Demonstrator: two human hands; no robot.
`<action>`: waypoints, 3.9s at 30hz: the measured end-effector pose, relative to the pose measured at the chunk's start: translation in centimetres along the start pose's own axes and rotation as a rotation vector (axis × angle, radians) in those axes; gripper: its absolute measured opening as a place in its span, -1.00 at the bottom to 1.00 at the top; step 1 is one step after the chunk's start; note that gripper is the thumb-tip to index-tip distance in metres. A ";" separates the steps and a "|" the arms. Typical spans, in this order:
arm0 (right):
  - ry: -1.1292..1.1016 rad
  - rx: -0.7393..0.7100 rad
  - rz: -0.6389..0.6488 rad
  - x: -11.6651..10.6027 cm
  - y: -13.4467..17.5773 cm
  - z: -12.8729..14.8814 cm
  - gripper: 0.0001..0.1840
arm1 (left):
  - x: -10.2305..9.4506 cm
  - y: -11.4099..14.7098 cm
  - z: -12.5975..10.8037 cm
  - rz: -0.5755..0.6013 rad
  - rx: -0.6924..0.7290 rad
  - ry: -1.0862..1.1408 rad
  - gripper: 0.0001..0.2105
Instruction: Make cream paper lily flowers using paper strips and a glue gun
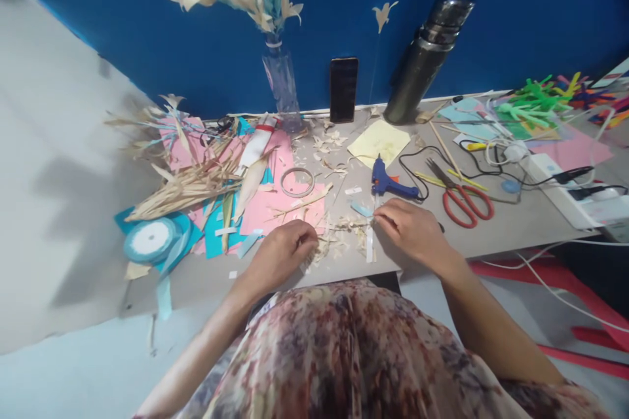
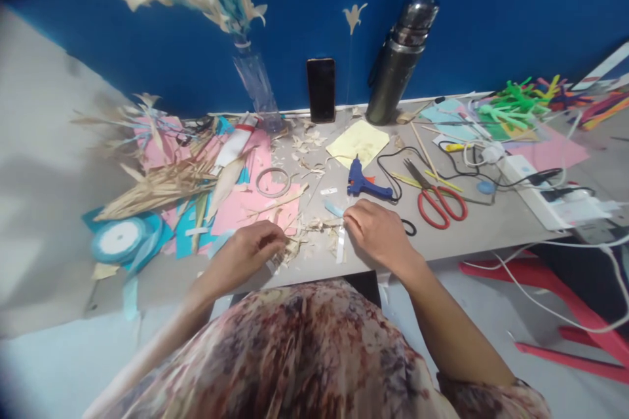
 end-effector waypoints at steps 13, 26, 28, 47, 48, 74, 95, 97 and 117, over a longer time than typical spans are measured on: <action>-0.281 0.015 -0.223 -1.5 0.8 -0.4 -0.78 | 1.6 -1.0 -0.2 0.077 -0.018 -0.195 -0.82; -0.327 -0.019 -0.061 3.2 2.4 0.1 -0.84 | -1.1 -0.7 0.2 -0.005 0.010 -0.037 -0.79; -0.322 -0.041 -0.056 3.4 2.5 0.2 -0.83 | -1.4 -0.8 0.5 -0.073 -0.006 0.003 -0.75; -0.357 -0.055 -0.222 3.1 3.5 0.6 -0.83 | -7.4 1.9 7.1 -0.467 -0.269 -0.140 -0.79; -0.358 -0.055 -0.235 3.1 3.8 0.4 -0.84 | -7.5 2.0 7.2 -0.471 -0.270 -0.131 -0.79; -0.335 -0.081 -0.325 4.1 4.8 -1.0 -0.91 | -4.8 -1.9 5.9 -0.016 -0.129 -0.308 -0.88; -0.350 -0.053 -0.389 3.2 4.7 -0.6 -0.89 | -0.7 -1.4 2.5 -0.051 0.123 -0.272 -0.80; -0.349 -0.053 -0.403 3.1 4.7 -0.5 -0.88 | -1.2 -1.4 2.6 -0.123 0.110 -0.220 -0.84; -0.383 0.048 -0.421 3.3 5.1 -1.1 -0.82 | -2.0 1.3 3.7 0.004 -0.057 -0.082 -0.81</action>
Point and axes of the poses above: each hand's wrist, its own y-axis away from the middle knuckle, its own x-axis out of the palm, z = x × y, the point moved 5 cm from there along -y, towards the middle knuckle, and after that the axes turned 8 degrees about x, right-handed, at the moved point
